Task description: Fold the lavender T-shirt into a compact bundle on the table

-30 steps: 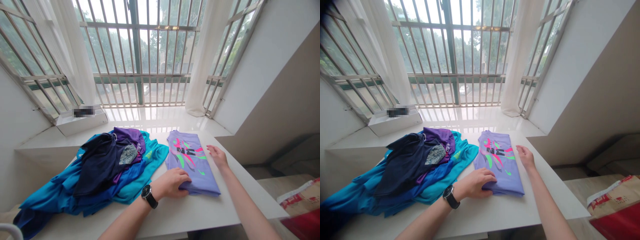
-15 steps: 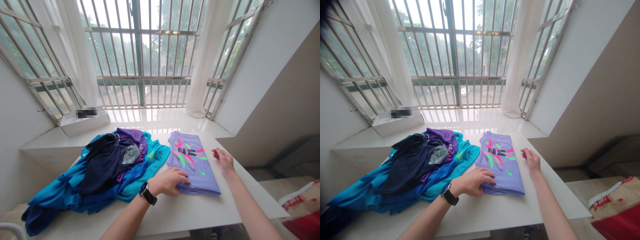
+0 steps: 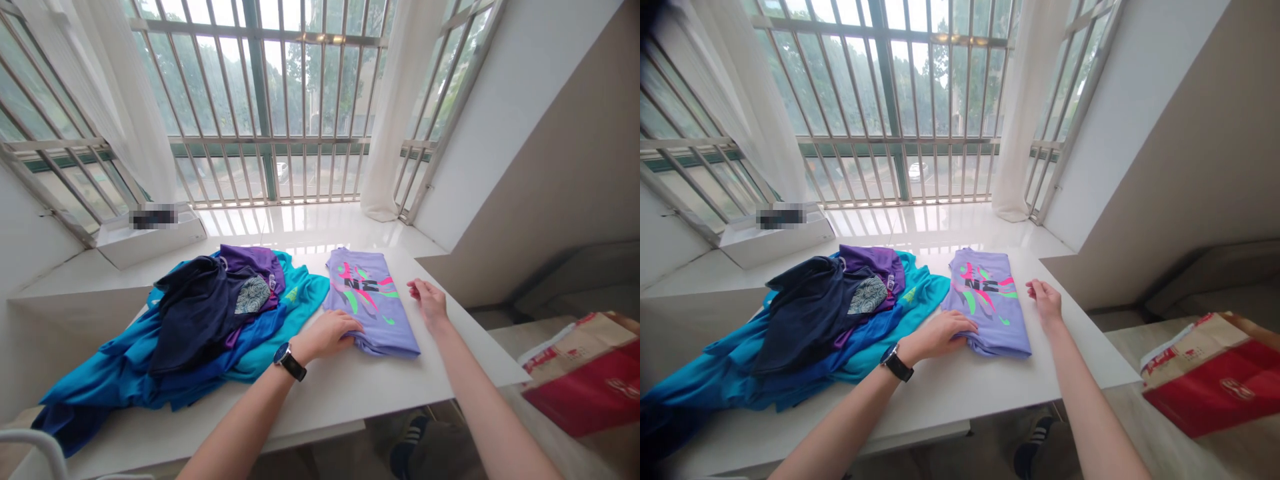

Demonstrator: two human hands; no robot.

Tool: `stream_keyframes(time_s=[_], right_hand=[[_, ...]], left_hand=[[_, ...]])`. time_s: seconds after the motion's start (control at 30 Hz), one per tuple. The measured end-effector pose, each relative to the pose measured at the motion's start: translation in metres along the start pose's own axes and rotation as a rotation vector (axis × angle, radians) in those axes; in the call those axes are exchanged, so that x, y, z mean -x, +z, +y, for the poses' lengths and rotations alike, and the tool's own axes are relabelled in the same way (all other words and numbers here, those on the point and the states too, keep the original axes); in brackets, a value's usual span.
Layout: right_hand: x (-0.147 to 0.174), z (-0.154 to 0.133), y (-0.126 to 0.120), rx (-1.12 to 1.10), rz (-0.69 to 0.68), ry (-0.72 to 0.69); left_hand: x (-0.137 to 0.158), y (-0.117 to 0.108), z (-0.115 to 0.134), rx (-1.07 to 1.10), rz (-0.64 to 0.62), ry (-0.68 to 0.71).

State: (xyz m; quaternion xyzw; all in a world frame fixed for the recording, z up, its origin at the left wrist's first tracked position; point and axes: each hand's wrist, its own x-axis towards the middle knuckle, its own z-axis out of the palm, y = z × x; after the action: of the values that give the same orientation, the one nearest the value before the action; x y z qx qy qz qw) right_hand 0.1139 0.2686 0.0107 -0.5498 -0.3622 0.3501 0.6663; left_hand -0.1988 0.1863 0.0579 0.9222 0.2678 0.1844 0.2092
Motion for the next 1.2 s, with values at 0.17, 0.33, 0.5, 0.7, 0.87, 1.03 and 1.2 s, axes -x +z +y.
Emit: stream_keyframes(time_s=[0.17, 0.33, 0.5, 0.7, 0.87, 1.03, 1.2], right_hand=[[0.011, -0.002, -0.003, 0.024, 0.001, -0.023], [0.02, -0.005, -0.005, 0.052, -0.002, -0.033], [0.025, -0.008, -0.006, 0.084, -0.022, -0.051], [0.036, -0.012, -0.007, 0.175, -0.045, -0.098], [0.064, -0.023, -0.004, 0.398, -0.039, -0.358], [0.128, -0.044, 0.013, 0.686, -0.484, -0.866], [0.173, -0.048, 0.024, 0.83, -0.69, -0.974]], left_hand=[[-0.002, 0.001, -0.007, 0.099, 0.008, -0.034], [0.001, -0.004, -0.009, 0.228, 0.0, -0.111], [0.001, -0.008, -0.008, 0.272, 0.053, -0.213], [-0.002, -0.004, -0.009, 0.28, 0.111, -0.21], [-0.003, -0.003, -0.01, 0.262, 0.125, -0.213], [-0.004, 0.0, -0.012, 0.223, 0.143, -0.224], [-0.005, 0.002, -0.014, 0.207, 0.153, -0.225]])
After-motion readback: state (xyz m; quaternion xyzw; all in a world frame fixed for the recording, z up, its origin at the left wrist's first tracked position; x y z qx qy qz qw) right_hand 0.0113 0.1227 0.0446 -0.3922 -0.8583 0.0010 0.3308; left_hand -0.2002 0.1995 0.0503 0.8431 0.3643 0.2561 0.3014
